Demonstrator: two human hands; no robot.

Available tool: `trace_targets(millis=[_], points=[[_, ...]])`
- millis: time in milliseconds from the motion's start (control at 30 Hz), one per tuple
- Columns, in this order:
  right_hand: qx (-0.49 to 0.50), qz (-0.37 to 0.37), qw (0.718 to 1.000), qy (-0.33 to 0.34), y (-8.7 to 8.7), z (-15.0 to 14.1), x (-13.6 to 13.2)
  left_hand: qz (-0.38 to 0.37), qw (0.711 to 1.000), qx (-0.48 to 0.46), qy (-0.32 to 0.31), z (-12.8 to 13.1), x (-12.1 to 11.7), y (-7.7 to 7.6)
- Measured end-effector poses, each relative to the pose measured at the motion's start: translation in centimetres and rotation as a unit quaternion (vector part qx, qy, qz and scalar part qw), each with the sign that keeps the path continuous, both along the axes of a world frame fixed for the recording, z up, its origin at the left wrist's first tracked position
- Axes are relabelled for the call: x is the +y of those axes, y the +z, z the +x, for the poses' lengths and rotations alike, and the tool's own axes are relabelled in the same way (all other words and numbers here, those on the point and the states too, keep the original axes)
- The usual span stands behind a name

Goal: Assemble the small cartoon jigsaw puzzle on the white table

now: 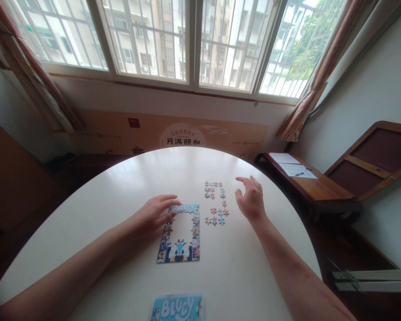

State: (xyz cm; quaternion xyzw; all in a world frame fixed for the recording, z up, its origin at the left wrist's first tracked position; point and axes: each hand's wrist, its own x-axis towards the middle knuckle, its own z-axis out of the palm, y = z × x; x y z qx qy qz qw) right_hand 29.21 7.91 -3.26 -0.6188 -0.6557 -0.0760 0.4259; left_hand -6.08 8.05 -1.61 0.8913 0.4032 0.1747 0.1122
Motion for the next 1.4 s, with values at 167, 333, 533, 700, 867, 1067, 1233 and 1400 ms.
trace_targets(millis=[167, 333, 533, 700, 867, 1067, 1233, 1400], points=[[0.018, -0.038, 0.999, 0.018, -0.6, -0.1, 0.3, -0.015, 0.998, -0.057, 0.003, -0.6, 0.5, 0.0], [0.044, -0.063, 0.997, 0.031, -1.3, -0.1, 0.7, -0.02, 0.993, -0.117, 0.024, -0.7, 0.5, -0.1], [0.105, -0.035, 0.988, 0.11, 0.2, -0.8, -0.2, -0.007, 0.978, -0.2, 0.058, -0.6, 0.3, 0.5], [0.086, -0.111, 0.977, 0.158, 2.5, -1.8, -2.1, 0.006, 0.965, -0.244, 0.096, -0.5, 0.2, 1.0], [-0.022, -0.19, 0.965, 0.179, 3.5, -2.4, -2.9, 0.007, 0.957, -0.266, 0.117, -0.6, 0.3, 0.9], [-0.104, -0.255, 0.944, 0.183, 3.3, -2.3, -3.0, -0.008, 0.953, -0.265, 0.147, -0.6, 0.2, 0.8], [-0.099, -0.295, 0.925, 0.219, 3.6, -2.2, -3.2, -0.012, 0.953, -0.259, 0.154, -0.5, -0.1, 1.1], [-0.103, -0.311, 0.92, 0.213, 3.8, -2.4, -3.3, -0.019, 0.955, -0.259, 0.145, -0.2, -0.3, 1.1]])
